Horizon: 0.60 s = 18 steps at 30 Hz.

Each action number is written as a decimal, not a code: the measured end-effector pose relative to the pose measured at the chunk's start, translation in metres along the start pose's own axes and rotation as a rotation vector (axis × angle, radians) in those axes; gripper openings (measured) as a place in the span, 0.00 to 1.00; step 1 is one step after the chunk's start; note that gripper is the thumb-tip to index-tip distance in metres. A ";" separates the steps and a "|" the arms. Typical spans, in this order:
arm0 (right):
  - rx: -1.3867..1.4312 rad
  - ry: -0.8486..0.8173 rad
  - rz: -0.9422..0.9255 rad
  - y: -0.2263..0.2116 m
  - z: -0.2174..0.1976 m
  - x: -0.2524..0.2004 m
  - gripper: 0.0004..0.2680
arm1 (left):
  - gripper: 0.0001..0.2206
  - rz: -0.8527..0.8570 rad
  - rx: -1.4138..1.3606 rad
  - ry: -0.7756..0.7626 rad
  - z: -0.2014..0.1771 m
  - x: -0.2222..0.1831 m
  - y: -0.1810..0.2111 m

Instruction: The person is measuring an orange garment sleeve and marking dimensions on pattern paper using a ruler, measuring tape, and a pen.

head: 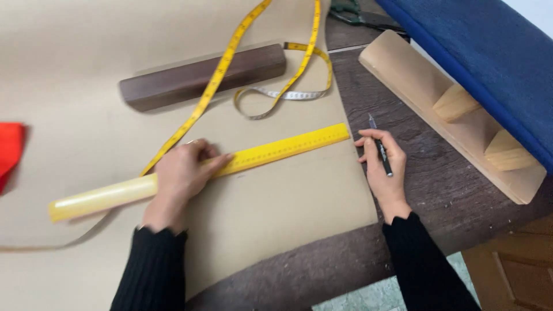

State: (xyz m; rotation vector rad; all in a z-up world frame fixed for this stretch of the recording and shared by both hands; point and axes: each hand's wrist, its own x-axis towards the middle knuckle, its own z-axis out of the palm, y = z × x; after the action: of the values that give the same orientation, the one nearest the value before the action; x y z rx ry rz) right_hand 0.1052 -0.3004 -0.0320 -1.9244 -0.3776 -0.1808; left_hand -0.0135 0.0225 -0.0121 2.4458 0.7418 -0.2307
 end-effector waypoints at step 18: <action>-0.122 -0.074 0.006 -0.007 -0.011 -0.005 0.06 | 0.14 0.009 -0.014 0.126 0.006 -0.121 -0.079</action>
State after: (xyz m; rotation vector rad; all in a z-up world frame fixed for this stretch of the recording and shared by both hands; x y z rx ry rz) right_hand 0.0988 -0.3091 -0.0235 -2.0564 -0.4187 -0.1312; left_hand -0.1582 0.0185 -0.0161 2.4668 0.7836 -0.0681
